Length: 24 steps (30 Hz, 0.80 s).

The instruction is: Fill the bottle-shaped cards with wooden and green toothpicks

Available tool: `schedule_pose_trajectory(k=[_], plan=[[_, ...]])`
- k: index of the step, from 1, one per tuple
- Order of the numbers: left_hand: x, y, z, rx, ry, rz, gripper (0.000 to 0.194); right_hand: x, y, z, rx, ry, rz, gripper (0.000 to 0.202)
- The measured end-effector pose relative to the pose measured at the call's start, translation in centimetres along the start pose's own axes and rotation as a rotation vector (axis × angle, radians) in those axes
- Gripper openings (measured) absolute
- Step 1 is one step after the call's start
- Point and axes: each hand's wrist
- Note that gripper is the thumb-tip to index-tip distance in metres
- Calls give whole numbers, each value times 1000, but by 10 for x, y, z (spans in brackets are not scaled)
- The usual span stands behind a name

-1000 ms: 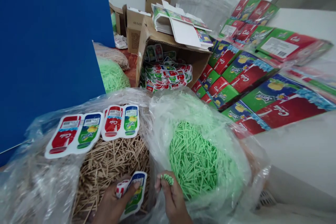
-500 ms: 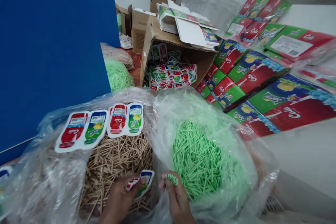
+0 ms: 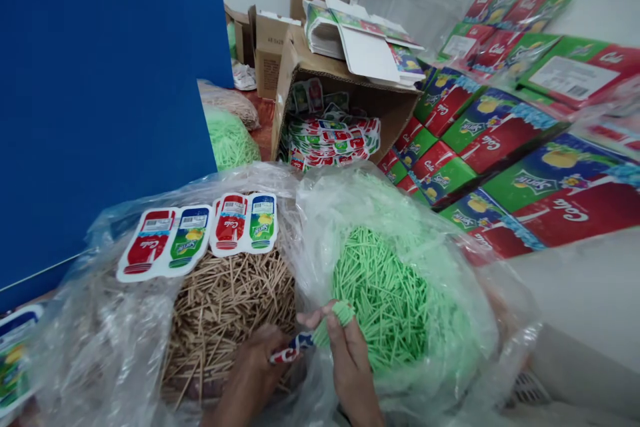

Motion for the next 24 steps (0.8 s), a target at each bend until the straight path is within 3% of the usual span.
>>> schedule_pose_trajectory(k=[2, 6, 12, 15, 18, 21, 24], plan=[[-1, -1, 1, 15, -21, -78, 8, 2, -2, 4, 95, 18, -50, 34], [-8, 2, 3, 60, -20, -285, 34, 1, -7, 11, 245, 30, -22, 34], [-15, 15, 2, 117, 316, -711, 22, -11, -3, 2, 264, 19, -54, 32], [-13, 19, 1, 76, 277, -652, 22, -14, 4, -8, 271, 101, -35, 39], [-10, 23, 2, 33, 170, -543, 14, -9, 12, -13, 256, 315, -183, 47], [-10, 27, 2, 27, 111, -504, 9, -1, 16, -10, 361, 481, -417, 42], [-10, 28, 2, 26, 88, -470, 9, 5, 16, -5, 297, 535, -456, 33]])
Point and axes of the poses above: each hand's wrist, its own z-axis towards the middle knuckle, its own y-axis out of the back of the hand, x = y × z, and after that the axes turned 3 degrees about -x, right-handed
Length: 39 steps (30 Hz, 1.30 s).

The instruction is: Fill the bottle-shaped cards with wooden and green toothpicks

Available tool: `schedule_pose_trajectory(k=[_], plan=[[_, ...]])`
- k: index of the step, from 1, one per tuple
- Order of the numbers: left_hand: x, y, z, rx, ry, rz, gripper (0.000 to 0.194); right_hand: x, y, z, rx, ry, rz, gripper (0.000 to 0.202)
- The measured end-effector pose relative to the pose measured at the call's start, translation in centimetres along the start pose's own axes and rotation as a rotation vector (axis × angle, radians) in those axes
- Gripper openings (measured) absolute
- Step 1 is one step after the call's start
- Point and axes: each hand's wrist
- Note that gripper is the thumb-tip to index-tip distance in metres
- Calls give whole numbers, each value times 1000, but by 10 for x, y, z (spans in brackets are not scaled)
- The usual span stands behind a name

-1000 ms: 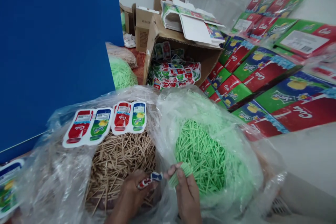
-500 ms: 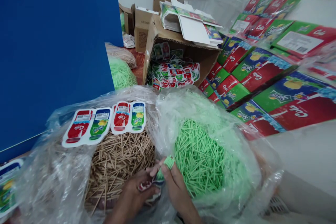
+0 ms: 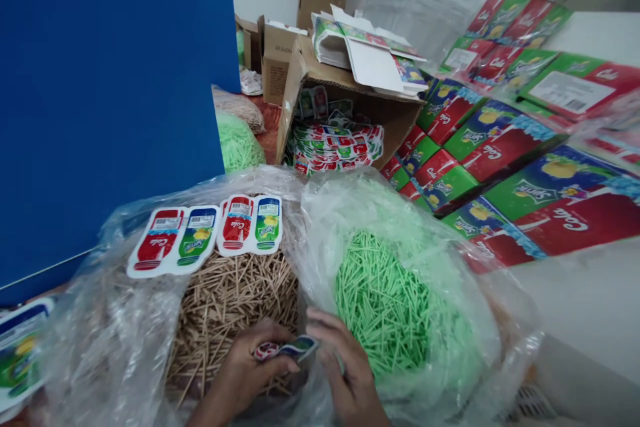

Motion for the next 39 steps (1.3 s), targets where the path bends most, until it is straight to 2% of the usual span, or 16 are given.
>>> schedule_pose_trajectory(k=[3, 5, 7, 9, 11, 13, 18, 23, 28, 33, 39], plan=[[1, 0, -1, -16, -30, 17, 7, -1, -1, 2, 52, 4, 5, 23], [0, 1, -2, -35, -10, 7, 8, -4, -5, 0, 8, -79, 101, 20], [-1, 3, -5, -58, 64, -69, 10, -9, -13, -5, -107, -200, 269, 28], [-3, 8, -8, -68, 148, -192, 14, -14, -25, -7, -136, -306, 409, 42], [-4, 14, -9, -99, 194, -286, 22, -15, -39, -5, -35, -395, 452, 44], [-7, 24, -9, -166, 194, -328, 33, -12, -50, 4, 63, -440, 407, 35], [-18, 55, -1, -283, 141, -351, 50, 6, -63, 46, 163, -300, 289, 23], [-39, 81, 21, -348, 81, -417, 57, 16, -71, 94, 218, -200, 360, 26], [-56, 103, 52, -360, 8, -397, 51, 5, -74, 138, 86, -239, 310, 30], [-58, 121, 85, -335, -37, -261, 40, -15, -67, 171, 1, -249, 180, 30], [-56, 126, 126, -345, -11, 44, 24, -25, -66, 199, -64, -255, -55, 26]])
Point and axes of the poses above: each hand's wrist, its own z-axis towards the middle knuckle, its own y-axis out of the back of the hand, x = y × z, and after that the axes turned 3 degrees about -x, right-handed
